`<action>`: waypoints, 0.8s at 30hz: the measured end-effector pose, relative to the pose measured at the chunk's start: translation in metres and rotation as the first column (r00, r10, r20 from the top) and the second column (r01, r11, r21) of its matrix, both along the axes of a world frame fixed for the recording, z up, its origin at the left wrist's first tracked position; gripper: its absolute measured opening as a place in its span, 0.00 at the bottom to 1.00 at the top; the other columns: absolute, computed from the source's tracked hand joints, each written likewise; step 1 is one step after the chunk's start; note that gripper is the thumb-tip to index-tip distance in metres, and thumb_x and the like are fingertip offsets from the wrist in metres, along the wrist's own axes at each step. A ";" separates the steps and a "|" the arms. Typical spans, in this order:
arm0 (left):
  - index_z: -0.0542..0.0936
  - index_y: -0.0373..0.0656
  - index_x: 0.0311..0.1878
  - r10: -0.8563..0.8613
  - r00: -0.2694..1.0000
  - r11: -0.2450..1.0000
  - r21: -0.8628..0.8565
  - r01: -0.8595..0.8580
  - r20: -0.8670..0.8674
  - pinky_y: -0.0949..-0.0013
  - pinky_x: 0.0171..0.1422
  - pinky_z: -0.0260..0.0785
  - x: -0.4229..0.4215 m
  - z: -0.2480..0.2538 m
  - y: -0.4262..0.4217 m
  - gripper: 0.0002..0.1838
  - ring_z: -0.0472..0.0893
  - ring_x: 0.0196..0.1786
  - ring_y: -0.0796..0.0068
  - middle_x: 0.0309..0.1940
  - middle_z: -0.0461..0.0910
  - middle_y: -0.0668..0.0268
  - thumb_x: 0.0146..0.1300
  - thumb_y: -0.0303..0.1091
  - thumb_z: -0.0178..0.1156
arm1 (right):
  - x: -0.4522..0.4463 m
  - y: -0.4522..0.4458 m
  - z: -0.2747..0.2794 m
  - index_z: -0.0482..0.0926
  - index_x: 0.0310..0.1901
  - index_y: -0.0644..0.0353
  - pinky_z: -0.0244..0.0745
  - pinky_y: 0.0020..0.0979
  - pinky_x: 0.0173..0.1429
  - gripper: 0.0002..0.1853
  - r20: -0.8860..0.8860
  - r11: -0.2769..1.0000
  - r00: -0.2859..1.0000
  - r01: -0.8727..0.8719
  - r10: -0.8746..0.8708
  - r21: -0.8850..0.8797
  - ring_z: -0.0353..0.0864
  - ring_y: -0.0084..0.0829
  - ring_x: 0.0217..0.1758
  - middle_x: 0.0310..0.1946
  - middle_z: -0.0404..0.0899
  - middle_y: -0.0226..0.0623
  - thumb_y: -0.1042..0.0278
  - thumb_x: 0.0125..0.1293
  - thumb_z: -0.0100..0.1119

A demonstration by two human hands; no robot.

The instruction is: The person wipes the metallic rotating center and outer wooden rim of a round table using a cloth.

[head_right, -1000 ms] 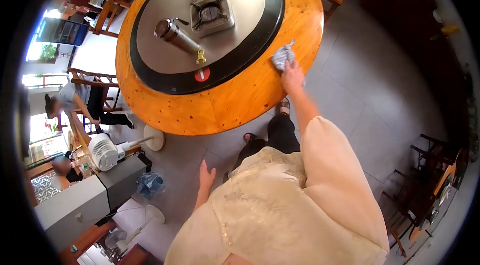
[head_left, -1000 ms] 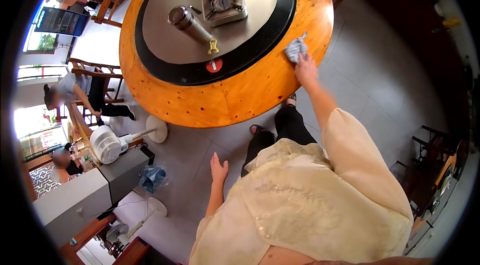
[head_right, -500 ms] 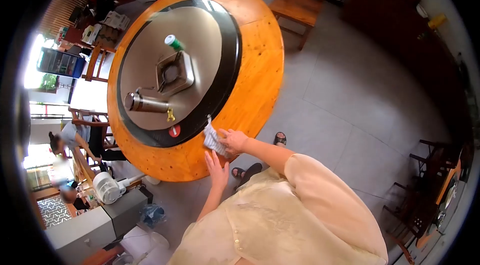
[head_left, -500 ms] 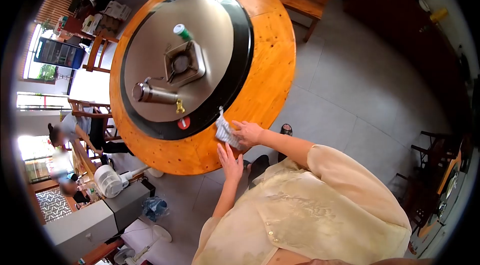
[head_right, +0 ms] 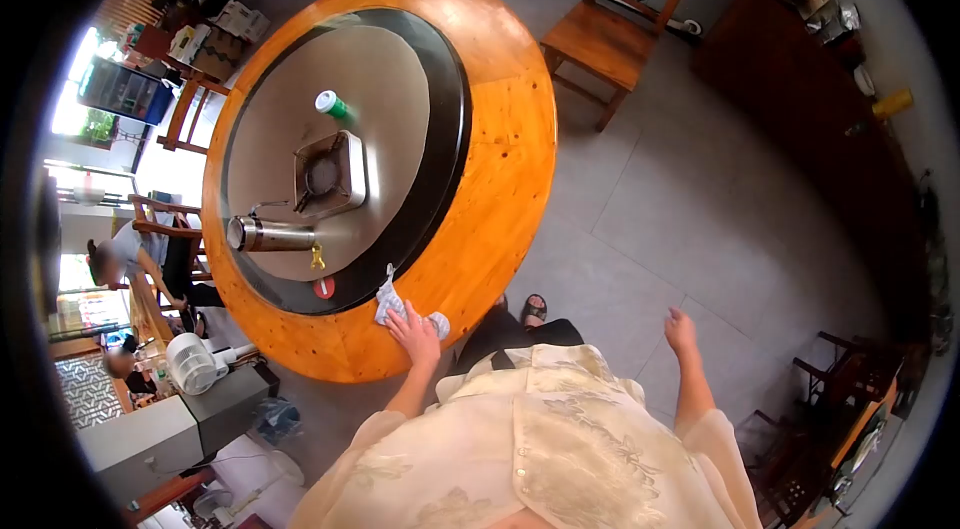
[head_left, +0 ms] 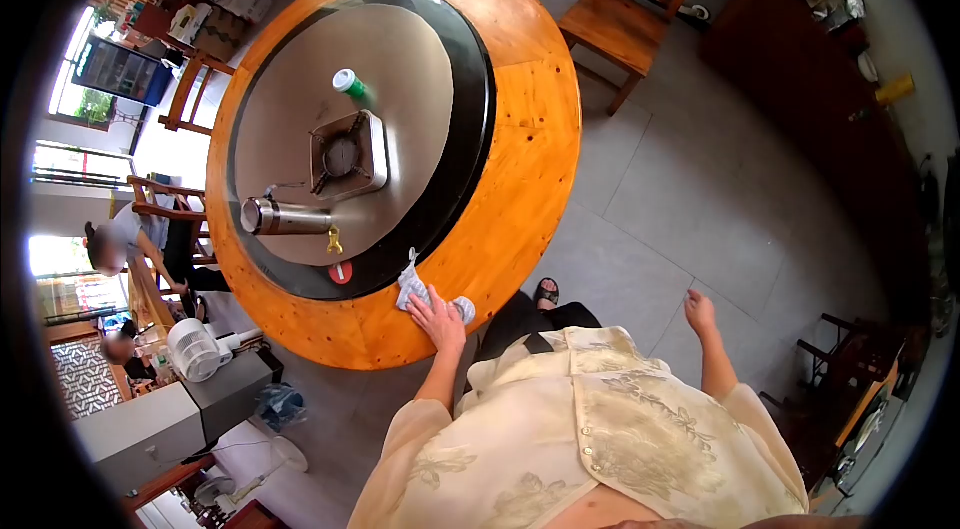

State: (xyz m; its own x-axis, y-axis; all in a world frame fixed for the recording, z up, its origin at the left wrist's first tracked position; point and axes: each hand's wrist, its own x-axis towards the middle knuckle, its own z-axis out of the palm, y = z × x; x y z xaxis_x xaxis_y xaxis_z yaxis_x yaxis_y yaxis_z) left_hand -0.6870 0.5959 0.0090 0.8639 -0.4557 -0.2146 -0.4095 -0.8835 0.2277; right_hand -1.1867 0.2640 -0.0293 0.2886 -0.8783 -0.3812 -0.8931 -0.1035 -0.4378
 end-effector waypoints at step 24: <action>0.51 0.40 0.76 -0.347 0.938 0.913 -0.234 0.335 -0.010 0.44 0.80 0.31 0.102 -0.005 -0.473 0.39 0.44 0.78 0.43 0.76 0.47 0.46 0.66 0.43 0.54 | 0.213 -0.183 0.053 0.77 0.57 0.62 0.78 0.31 0.47 0.19 0.224 0.941 0.962 -0.213 0.155 0.264 0.86 0.34 0.39 0.43 0.85 0.49 0.64 0.68 0.55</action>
